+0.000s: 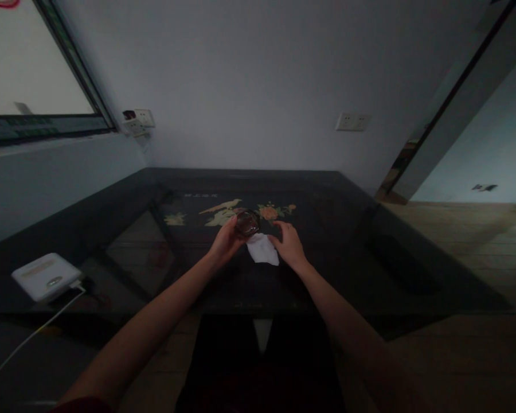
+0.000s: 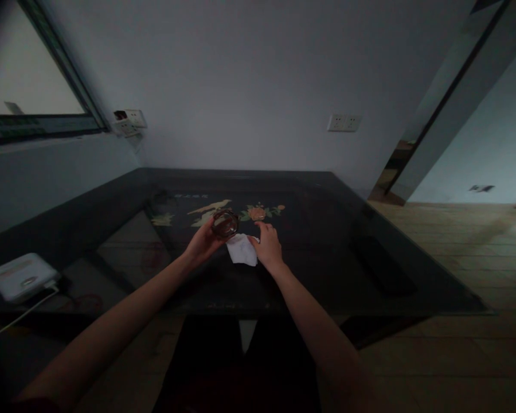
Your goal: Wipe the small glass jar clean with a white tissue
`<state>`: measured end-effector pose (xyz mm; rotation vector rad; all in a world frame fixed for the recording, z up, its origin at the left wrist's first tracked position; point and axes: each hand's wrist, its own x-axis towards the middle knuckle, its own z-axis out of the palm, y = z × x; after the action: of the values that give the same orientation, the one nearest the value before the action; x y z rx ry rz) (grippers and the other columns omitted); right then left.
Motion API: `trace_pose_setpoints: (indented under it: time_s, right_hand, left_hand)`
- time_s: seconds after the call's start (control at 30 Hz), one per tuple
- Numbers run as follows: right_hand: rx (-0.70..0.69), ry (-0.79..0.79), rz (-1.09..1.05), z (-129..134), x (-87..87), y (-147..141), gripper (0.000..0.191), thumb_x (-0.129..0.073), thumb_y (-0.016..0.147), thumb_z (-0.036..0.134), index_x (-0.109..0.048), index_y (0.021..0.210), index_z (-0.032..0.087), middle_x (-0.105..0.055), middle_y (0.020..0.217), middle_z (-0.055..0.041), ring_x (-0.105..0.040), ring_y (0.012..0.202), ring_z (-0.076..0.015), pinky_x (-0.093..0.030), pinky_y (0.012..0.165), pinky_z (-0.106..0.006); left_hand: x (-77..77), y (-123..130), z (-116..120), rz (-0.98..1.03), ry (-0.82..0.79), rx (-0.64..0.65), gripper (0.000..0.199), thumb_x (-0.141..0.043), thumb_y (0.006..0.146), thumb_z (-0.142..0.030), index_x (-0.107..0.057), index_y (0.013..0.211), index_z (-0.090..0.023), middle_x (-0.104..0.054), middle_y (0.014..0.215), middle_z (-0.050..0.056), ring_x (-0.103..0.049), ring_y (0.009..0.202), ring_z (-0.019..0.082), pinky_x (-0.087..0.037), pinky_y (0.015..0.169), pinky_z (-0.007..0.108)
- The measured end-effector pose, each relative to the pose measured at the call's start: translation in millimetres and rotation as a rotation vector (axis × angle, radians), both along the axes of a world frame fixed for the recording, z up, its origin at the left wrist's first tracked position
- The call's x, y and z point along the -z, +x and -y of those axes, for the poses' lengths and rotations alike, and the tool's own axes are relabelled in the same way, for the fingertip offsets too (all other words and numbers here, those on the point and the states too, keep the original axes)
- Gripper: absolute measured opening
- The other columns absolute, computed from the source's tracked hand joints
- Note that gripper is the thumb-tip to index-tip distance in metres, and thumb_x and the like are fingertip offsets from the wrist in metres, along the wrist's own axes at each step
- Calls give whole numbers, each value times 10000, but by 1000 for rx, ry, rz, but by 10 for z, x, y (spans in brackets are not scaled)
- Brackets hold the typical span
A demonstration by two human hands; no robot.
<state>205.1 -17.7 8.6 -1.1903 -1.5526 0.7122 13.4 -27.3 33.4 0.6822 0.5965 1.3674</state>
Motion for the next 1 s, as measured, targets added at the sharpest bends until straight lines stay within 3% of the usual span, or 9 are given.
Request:
trace_pose_setpoints:
  time_s: [0.1,0.27,0.4,0.5,0.6,0.7,0.83,1.0]
  right_hand:
    - [-19,11,-81,-19,-58,5,343,-642,755,349,-602,1067,213,-572,1134,-108,-518,1101,-276,-442,919,-446]
    - [-213,-156,-235,14,-99,-53,370,-518,841,511,-595,1007,190,-658,937,-78,-671,778,-202,-554,681,-351]
    - [-312,-275,-333,76,-118,-73,446,-459,872,577,-592,1004,172,-686,860,-87,-695,717,-187,-578,651,-330]
    - [-348,-367,-423,97,-145,-46,444,-486,872,570,-596,1019,166,-690,848,-92,-696,699,-179,-582,636,-313]
    - [-375,-405,-473,98,-175,3,411,-564,843,536,-612,1027,171,-688,897,-96,-688,705,-170,-579,615,-292]
    - [-410,-343,-431,88,-202,62,439,-673,775,479,-613,1107,198,-657,1100,-111,-678,854,-187,-584,678,-303]
    - [-520,-244,-293,56,-207,118,689,-801,644,373,-535,1262,222,-526,1351,-134,-588,1137,-254,-522,912,-418]
    - [-627,-241,-259,42,-174,97,803,-848,562,313,-514,1284,206,-528,1370,-133,-531,1232,-266,-382,1069,-474]
  left_hand:
    - [-7,20,14,10,23,52,317,-550,892,-352,-591,1173,-213,-686,1098,62,-637,1025,195,-478,933,354]
    - [20,62,41,-71,131,103,498,-631,836,-358,-495,1305,-259,-652,1165,63,-633,1029,201,-472,928,353]
    - [4,48,85,-241,298,31,549,-702,773,-331,-534,1286,-234,-638,1202,79,-592,1112,234,-428,991,354]
    - [-49,18,140,-445,428,-54,554,-768,692,-213,-598,1218,-237,-597,1276,73,-508,1231,254,-371,1058,345]
    - [-86,6,187,-547,508,-76,719,-818,580,-100,-578,1242,-247,-553,1326,86,-464,1276,270,-345,1085,371]
    - [-84,11,207,-569,492,-44,877,-838,496,-33,-539,1293,-247,-555,1316,109,-482,1259,279,-317,1104,394]
    - [-71,13,214,-569,462,26,943,-838,473,-7,-515,1322,-259,-564,1309,117,-483,1264,287,-303,1115,405]
    - [-101,19,246,-571,490,74,930,-833,498,-13,-502,1328,-271,-524,1366,121,-477,1273,308,-313,1109,467]
